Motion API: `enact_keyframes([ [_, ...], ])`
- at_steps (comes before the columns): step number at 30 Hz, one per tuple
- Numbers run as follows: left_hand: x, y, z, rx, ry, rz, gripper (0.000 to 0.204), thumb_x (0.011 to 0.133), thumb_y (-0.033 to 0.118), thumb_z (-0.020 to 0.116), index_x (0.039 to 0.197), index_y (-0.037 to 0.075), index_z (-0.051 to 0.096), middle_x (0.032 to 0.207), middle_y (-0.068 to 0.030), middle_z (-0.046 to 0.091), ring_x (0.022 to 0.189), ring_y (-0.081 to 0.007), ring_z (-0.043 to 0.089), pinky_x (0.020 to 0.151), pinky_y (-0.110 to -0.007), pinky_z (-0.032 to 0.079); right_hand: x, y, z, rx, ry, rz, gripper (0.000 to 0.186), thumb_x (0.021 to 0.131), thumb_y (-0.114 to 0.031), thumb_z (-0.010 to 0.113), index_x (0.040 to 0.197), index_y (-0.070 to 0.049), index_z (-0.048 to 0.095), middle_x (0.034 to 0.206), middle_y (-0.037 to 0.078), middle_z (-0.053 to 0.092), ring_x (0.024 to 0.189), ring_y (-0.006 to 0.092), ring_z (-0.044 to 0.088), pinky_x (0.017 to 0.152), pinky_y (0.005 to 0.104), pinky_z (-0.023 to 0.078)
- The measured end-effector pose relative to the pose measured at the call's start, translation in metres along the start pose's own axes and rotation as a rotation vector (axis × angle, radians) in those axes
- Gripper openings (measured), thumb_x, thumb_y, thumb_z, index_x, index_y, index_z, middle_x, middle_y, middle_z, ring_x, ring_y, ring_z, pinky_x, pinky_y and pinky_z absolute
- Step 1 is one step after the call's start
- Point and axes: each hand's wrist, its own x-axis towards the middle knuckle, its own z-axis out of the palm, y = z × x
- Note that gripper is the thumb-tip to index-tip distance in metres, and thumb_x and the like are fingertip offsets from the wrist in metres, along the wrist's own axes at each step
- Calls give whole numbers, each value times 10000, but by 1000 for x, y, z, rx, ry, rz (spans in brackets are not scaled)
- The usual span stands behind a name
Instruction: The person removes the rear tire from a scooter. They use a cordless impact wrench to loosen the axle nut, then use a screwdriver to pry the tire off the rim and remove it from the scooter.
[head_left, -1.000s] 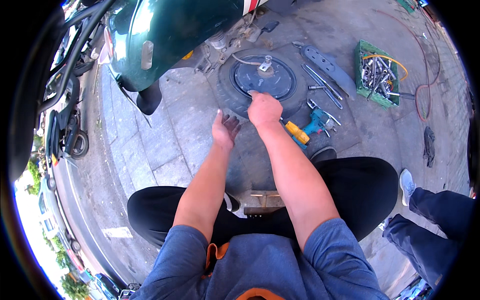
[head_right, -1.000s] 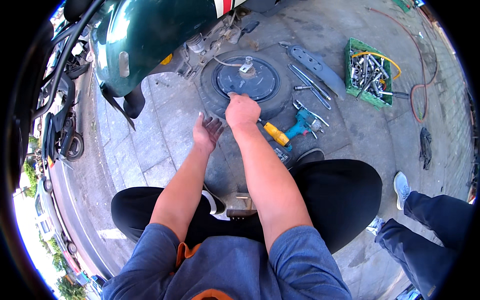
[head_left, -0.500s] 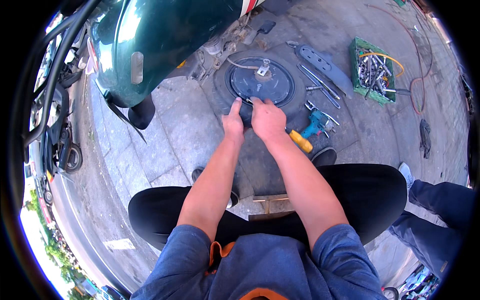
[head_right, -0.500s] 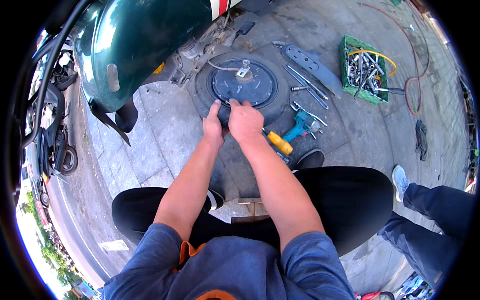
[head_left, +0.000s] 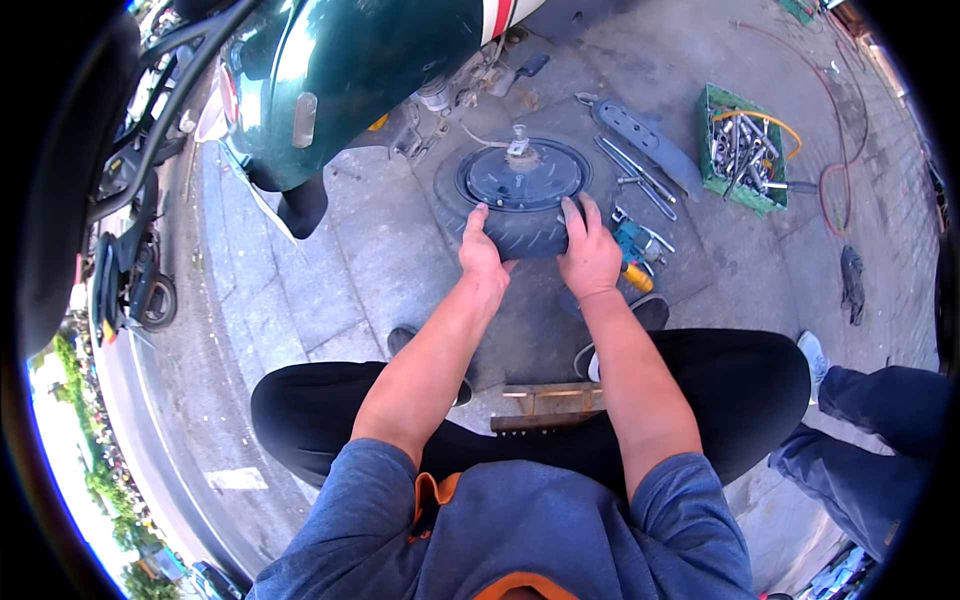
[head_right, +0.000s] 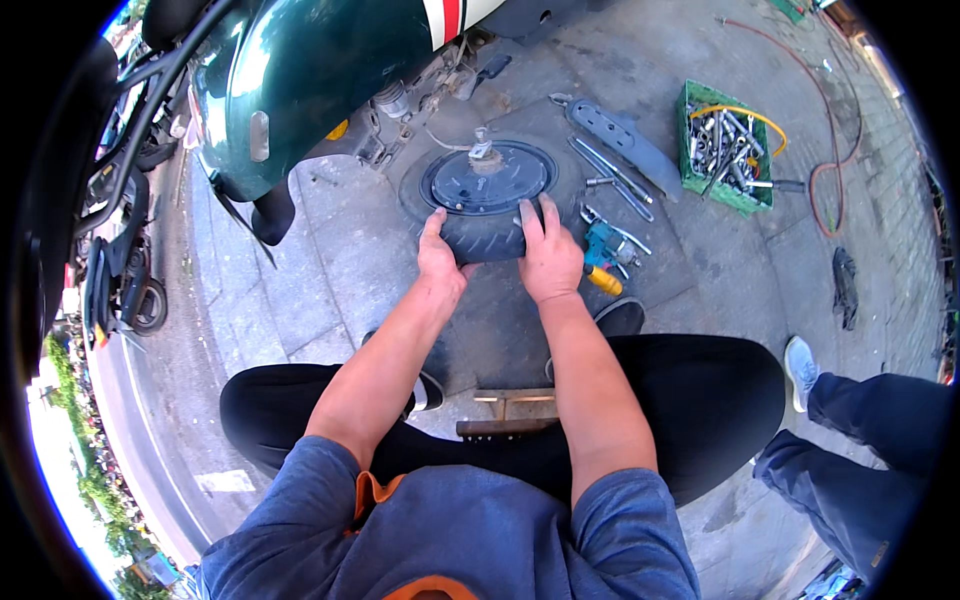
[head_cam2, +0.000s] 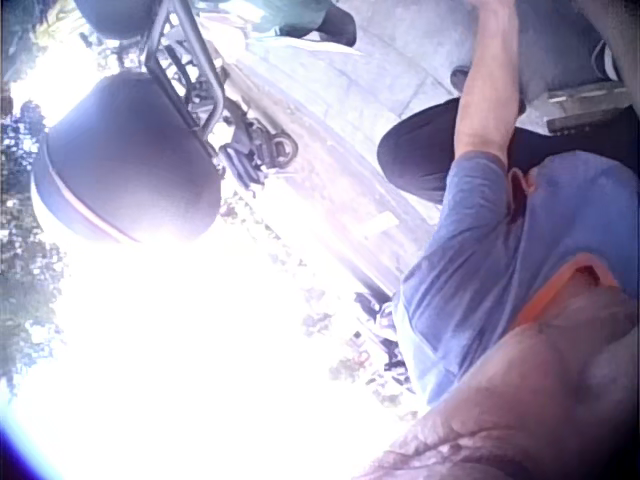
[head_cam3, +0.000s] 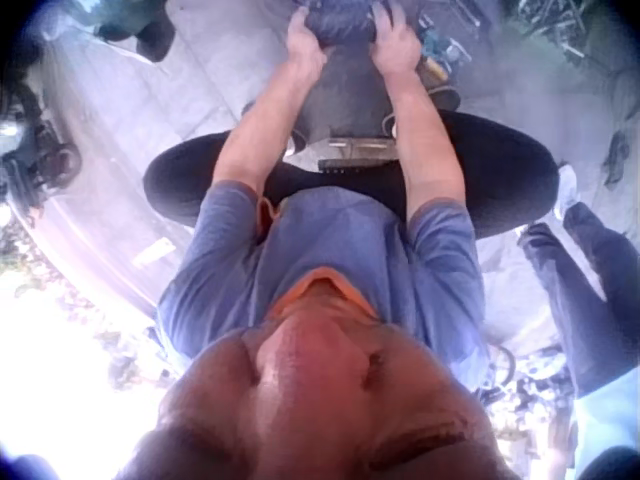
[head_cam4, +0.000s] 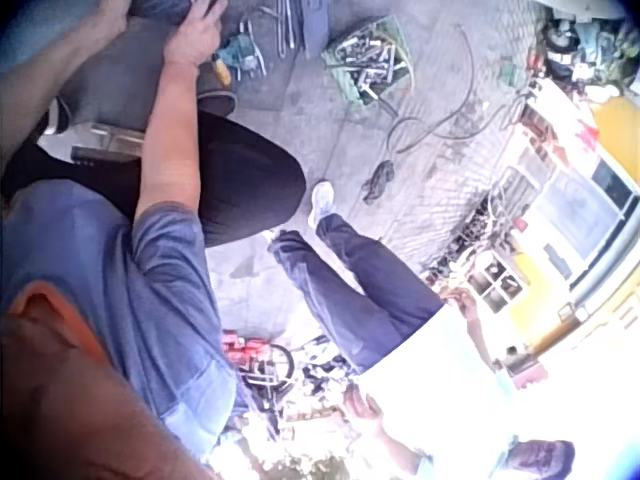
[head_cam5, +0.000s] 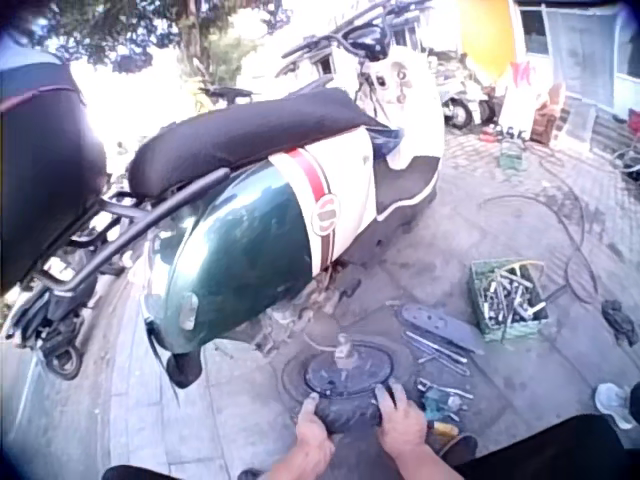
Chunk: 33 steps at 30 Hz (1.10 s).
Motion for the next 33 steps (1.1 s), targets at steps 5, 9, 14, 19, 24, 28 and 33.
enact_keyframes([
  [5,-64,36,1,-98,29,-37,534,1007,562,697,1306,121,671,1218,-107,720,1067,-262,739,925,-511,637,32,-22,-62,98,-19,-195,696,744,-49,792,1421,-158,667,1476,112,697,1082,374,773,914,454,635],
  [9,-98,93,-15,-39,37,23,391,1035,434,725,1196,82,670,1046,-76,674,955,-209,724,848,-417,662,74,-57,-89,154,-161,-223,656,775,-122,834,1415,-157,698,1473,117,705,1225,363,736,1023,469,614],
  [14,-116,179,-18,1113,-273,561,575,988,452,806,1335,26,633,1171,-131,706,1082,-290,727,1020,-454,619,116,-95,-101,108,-317,-226,713,772,-230,908,1449,-180,689,1503,109,690,1294,354,709,1072,466,595],
  [19,-80,191,5,2000,-397,1062,1120,813,591,898,1678,76,406,1601,-261,534,1520,-432,504,1267,-473,427,118,-95,-62,127,-254,-293,761,751,-288,950,1459,-199,686,1511,129,676,1285,362,710,1080,464,592],
  [24,-35,188,30,1986,-406,1215,1012,819,586,898,1572,46,490,1457,-264,643,1368,-468,615,1172,-506,498,155,-57,-86,257,-274,8,772,802,-463,957,1443,-125,688,1367,274,685,1289,433,703,1095,470,577],
  [28,-21,186,46,2001,-374,1140,977,837,615,853,1551,45,509,1414,-284,664,1339,-456,636,1135,-504,518,189,-34,-181,1052,-23,768,217,963,-184,698,1078,0,709,874,124,677,744,268,662,696,423,546],
  [33,-16,186,61,1972,-409,1179,911,858,555,836,1543,40,526,1422,-271,667,1328,-453,650,1123,-499,533,82,-73,-161,1064,-489,896,258,1053,-155,645,1253,-9,571,875,94,582,709,210,612,673,387,561],
])
